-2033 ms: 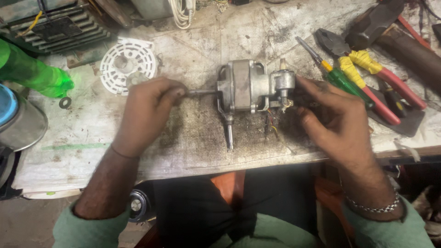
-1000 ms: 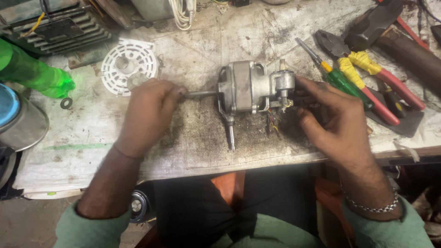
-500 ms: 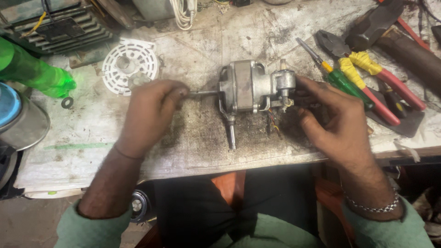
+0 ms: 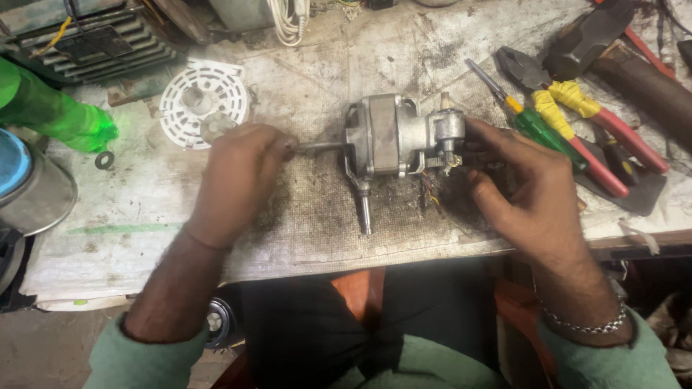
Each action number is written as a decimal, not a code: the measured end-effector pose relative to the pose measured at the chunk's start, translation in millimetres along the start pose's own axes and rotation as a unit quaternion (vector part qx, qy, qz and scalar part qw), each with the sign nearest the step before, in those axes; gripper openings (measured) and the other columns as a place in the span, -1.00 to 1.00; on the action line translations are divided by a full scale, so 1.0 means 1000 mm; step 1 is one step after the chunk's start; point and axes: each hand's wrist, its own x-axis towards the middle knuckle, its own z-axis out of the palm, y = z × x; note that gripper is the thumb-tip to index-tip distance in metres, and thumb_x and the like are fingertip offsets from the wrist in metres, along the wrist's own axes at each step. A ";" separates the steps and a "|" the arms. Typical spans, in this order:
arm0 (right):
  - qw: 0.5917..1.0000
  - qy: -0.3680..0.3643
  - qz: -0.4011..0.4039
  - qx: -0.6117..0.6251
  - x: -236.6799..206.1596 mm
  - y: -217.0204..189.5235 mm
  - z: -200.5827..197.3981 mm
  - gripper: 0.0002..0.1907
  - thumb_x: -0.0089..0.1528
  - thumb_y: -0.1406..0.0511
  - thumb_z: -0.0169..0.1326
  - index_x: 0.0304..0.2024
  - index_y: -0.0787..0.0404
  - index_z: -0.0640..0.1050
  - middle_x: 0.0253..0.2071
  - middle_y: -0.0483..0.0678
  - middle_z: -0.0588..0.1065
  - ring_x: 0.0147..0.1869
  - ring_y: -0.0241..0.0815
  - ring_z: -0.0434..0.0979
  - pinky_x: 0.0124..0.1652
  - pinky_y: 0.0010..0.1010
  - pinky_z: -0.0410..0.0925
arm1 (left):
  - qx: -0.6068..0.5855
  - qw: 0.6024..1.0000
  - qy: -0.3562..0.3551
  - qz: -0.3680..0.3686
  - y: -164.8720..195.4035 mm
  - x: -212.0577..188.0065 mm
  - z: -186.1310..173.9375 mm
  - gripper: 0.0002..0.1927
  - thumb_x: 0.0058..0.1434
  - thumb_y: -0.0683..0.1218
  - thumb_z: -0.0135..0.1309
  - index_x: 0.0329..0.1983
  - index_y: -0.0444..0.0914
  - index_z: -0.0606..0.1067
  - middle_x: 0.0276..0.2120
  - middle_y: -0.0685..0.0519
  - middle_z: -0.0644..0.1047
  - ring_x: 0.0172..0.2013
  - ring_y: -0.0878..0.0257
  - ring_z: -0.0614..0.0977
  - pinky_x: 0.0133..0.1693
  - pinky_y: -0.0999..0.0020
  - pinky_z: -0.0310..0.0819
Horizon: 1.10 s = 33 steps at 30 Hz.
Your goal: The person works on a small metal engine component at a cluttered workbench, using a long metal rod to press and turn parts inside the assembly while holding it steady. They reposition the component, work on its other side, and finally lift and handle a white and blue appliance body while fitting the component to it.
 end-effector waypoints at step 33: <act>0.989 -0.054 0.106 0.083 0.028 0.002 0.004 -0.47 0.43 0.25 -0.03 0.46 0.13 0.37 -0.18 -0.05 0.33 -0.07 -0.26 0.31 -0.05 -0.44 0.31 | 0.017 0.993 0.066 0.095 0.004 -0.001 0.002 -0.84 0.24 -0.17 0.31 -0.19 -0.28 0.55 -0.28 0.02 0.58 -0.24 0.18 0.56 -0.14 0.26 0.43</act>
